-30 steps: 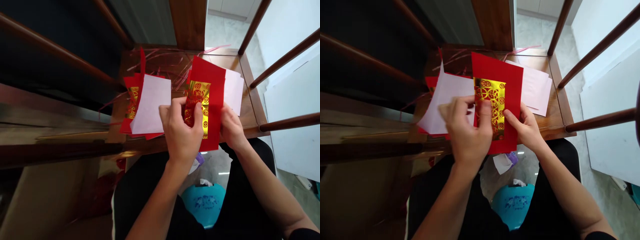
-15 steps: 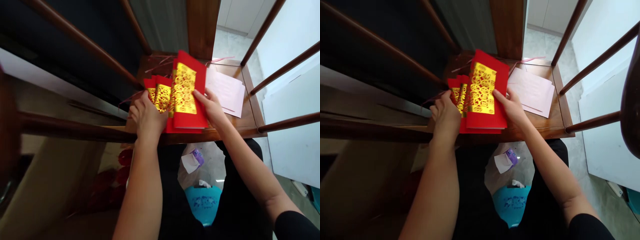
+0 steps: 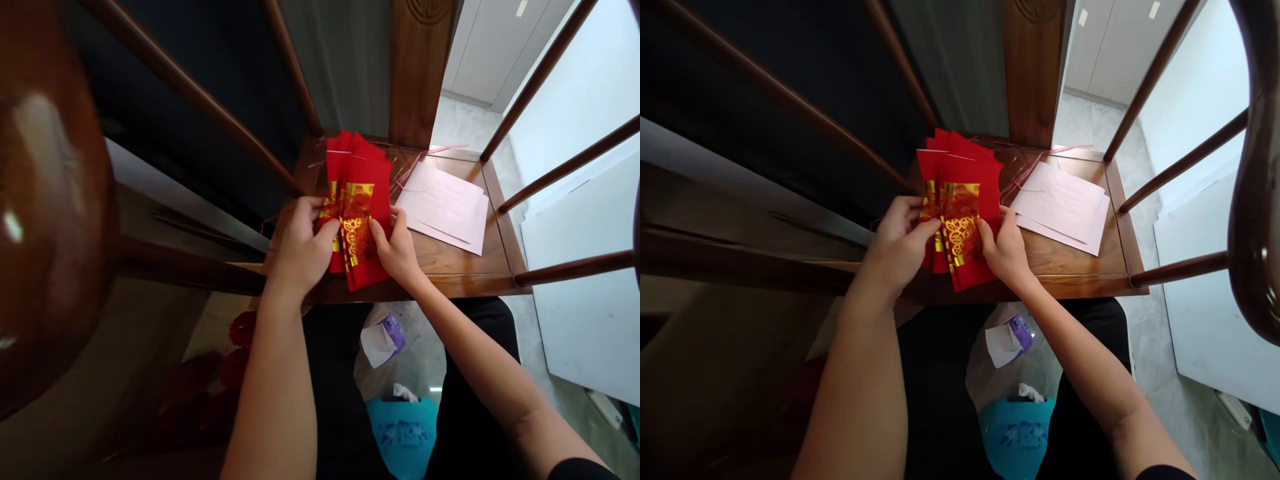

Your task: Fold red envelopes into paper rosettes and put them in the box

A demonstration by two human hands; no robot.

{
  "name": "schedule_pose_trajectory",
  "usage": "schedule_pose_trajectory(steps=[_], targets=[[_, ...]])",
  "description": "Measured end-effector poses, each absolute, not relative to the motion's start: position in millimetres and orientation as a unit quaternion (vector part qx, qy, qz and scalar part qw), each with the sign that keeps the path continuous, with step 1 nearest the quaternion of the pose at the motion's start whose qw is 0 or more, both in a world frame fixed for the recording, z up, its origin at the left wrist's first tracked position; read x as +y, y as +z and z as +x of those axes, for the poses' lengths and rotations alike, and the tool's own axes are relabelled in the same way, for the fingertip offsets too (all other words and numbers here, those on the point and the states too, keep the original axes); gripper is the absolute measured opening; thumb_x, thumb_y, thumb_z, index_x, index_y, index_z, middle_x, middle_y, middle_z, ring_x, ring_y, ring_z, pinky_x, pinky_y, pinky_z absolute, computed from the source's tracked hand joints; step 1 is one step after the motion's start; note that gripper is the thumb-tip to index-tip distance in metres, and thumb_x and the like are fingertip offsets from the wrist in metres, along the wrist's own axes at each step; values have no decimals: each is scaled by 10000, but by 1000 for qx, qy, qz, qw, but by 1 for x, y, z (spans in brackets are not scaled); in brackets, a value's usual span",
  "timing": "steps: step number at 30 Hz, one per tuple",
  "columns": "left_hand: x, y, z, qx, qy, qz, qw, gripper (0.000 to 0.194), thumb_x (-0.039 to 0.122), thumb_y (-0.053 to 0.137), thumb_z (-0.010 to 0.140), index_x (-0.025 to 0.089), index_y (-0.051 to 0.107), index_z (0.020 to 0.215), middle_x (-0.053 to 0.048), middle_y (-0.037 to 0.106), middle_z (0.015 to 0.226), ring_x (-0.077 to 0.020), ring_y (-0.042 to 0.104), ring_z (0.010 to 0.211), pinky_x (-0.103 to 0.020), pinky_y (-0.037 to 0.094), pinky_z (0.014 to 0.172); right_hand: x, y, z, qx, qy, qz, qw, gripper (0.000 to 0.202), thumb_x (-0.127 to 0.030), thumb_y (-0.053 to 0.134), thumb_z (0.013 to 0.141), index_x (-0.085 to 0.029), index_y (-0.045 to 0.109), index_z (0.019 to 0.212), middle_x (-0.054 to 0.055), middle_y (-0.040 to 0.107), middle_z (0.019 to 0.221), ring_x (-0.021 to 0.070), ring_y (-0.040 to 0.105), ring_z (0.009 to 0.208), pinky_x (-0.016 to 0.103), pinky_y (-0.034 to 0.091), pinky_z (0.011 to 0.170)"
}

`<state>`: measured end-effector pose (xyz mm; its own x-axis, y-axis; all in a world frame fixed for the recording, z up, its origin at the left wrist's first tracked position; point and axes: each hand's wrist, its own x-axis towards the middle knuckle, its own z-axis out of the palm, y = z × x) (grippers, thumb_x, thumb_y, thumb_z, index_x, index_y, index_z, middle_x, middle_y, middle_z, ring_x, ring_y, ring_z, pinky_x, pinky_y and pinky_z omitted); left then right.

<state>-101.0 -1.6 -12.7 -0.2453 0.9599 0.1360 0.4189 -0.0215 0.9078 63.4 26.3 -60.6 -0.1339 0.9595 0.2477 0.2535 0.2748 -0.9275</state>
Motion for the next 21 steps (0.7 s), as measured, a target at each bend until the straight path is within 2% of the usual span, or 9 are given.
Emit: schedule_pose_trajectory(steps=[2, 3, 4, 7, 9, 13, 15, 17, 21], targets=[[-9, 2, -85, 574, 504, 546, 344, 262, 416, 488, 1036, 228, 603, 1177, -88, 757, 1205, -266, 735, 1109, -418, 603, 976, 25, -62, 64, -590, 407, -443, 539, 385, -536, 596, 1029, -244, 462, 1240, 117, 713, 1221, 234, 704, 1098, 418, 566, 1014], [-13, 8, -76, 564, 507, 558, 337, 309, 435, 602, 990, 227, 593, 1219, -86, 760, 1205, -274, 740, 1101, -411, 607, 952, 23, -61, 65, -568, 413, -434, 564, 384, -558, 622, 1010, -255, 483, 1200, 86, 714, 1161, 216, 703, 1055, 393, 574, 996], [-16, 12, -68, 571, 494, 576, 313, 384, 403, 713, 925, 226, 593, 1243, -83, 758, 1215, -280, 739, 1099, -408, 602, 950, 21, -58, 69, -552, 415, -429, 583, 398, -576, 650, 990, -263, 498, 1181, 63, 707, 1121, 201, 696, 1025, 373, 579, 981], [-22, 13, -50, 535, 495, 624, 281, 357, 287, 737, 903, 231, 612, 1233, -56, 763, 1187, -245, 745, 1061, -368, 591, 936, 18, -48, 94, -511, 419, -426, 619, 564, -609, 816, 850, -287, 530, 1214, 36, 697, 1153, 184, 688, 1035, 342, 595, 965], [-24, 7, -43, 476, 511, 642, 316, 284, 300, 691, 960, 240, 614, 1226, -38, 762, 1146, -215, 749, 1023, -339, 591, 912, 14, -40, 120, -508, 446, -408, 614, 640, -612, 896, 750, -292, 574, 1202, 32, 718, 1199, 198, 708, 1061, 356, 611, 965], [-31, 3, -28, 458, 464, 686, 322, 449, 394, 799, 917, 240, 594, 1286, -74, 728, 1232, -274, 713, 1151, -436, 572, 1013, -4, -28, 166, -557, 434, -417, 572, 456, -549, 947, 700, -254, 681, 924, -16, 747, 827, 190, 704, 756, 336, 630, 729], [-38, 10, -17, 475, 448, 697, 298, 750, 410, 936, 779, 242, 537, 1392, -117, 662, 1391, -331, 634, 1319, -516, 520, 1122, -17, -22, 174, -549, 397, -421, 603, 327, -470, 885, 822, -265, 703, 1000, -22, 764, 875, 158, 704, 756, 299, 616, 738], [-43, 17, -6, 467, 473, 679, 313, 998, 376, 1021, 656, 268, 464, 1476, -122, 603, 1482, -341, 571, 1411, -530, 486, 1180, -29, -19, 174, -548, 362, -417, 629, 364, -416, 864, 857, -294, 690, 1152, -14, 782, 986, 153, 724, 807, 294, 624, 768], [-47, 18, 9, 415, 537, 607, 414, 969, 372, 1003, 685, 314, 442, 1473, -91, 633, 1441, -309, 631, 1335, -516, 525, 1148, -37, -14, 171, -566, 324, -413, 636, 569, -400, 947, 748, -303, 670, 1236, 5, 781, 1118, 182, 752, 930, 320, 646, 841]])
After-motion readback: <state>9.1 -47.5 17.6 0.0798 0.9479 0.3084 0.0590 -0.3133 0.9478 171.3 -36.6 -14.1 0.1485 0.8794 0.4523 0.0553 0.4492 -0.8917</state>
